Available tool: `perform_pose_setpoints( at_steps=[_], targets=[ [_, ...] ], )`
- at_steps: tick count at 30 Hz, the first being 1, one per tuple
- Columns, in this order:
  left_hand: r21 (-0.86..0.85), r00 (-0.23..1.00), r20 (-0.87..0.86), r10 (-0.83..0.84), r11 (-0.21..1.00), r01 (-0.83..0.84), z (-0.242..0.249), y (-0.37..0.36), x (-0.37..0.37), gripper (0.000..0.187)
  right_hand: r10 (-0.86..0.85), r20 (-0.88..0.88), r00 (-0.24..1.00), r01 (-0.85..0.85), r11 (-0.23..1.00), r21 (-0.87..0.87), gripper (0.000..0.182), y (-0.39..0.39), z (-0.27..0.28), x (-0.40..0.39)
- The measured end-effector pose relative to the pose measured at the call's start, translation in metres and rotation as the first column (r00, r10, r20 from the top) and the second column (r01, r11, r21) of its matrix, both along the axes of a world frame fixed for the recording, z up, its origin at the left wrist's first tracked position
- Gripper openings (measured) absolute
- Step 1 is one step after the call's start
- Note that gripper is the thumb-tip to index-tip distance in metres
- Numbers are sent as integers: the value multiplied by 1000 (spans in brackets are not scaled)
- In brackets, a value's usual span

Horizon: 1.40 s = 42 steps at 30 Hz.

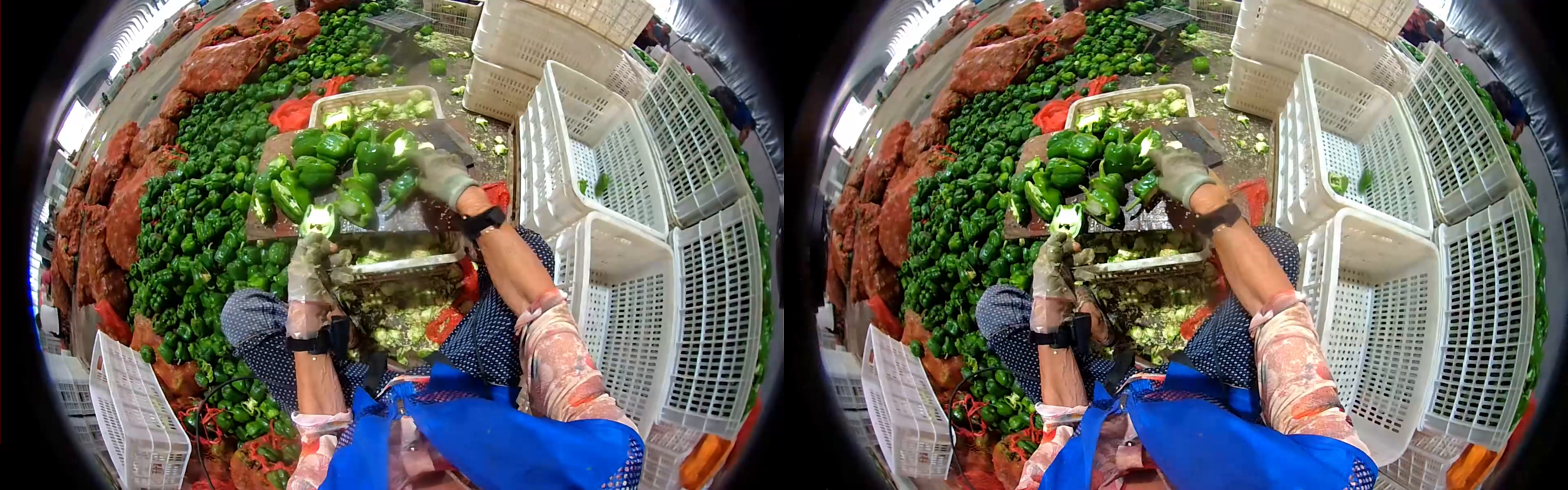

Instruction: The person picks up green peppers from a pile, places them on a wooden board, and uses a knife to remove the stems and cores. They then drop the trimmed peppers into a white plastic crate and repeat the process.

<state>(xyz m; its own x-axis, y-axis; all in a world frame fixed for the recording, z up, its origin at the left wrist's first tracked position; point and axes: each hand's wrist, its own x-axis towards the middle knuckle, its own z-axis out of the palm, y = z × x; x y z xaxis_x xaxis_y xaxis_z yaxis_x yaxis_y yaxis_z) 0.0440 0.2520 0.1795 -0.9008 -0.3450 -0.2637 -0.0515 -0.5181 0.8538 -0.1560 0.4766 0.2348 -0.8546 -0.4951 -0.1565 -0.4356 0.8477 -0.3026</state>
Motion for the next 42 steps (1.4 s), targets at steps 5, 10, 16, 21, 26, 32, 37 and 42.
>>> perform_pose_setpoints(
  at_steps=[5, 10, 16, 21, 26, 32, 37, 42],
  targets=[
    [-17, 997, 27, -79, 997, 79, -4, 4, -7, 36, 157, -17, 987, -152, 977, 149, 40, -13, -32, -4],
    [6, 991, -29, -133, 991, 133, -8, 21, -15, 38, 14, 314, 949, 41, 985, -169, 37, 1, 2, 3],
    [228, 974, -85, -210, 947, 224, -7, 47, -41, 62, 259, 392, 883, -82, 907, -413, 47, -26, -2, 65],
    [370, 915, -400, -47, 905, 209, 36, 63, -30, 65, 283, -92, 955, -297, 889, -349, 53, -29, -25, 73],
    [207, 923, -386, -4, 974, 91, 28, 54, -30, 52, 319, 268, 909, -49, 720, -692, 37, -29, 8, 93],
    [41, 957, -272, -96, 993, 111, 65, 52, -17, 52, 384, 491, 782, 359, 366, -858, 42, -40, 6, 107],
    [-307, 944, -309, -117, 951, 17, 56, 53, -27, 50, 534, 625, 569, 615, 228, -755, 55, -46, -1, 105],
    [-234, 937, -328, -121, 971, 43, 58, 52, -26, 49, 553, 525, 647, 550, 139, -824, 54, -47, 5, 109]
  ],
)
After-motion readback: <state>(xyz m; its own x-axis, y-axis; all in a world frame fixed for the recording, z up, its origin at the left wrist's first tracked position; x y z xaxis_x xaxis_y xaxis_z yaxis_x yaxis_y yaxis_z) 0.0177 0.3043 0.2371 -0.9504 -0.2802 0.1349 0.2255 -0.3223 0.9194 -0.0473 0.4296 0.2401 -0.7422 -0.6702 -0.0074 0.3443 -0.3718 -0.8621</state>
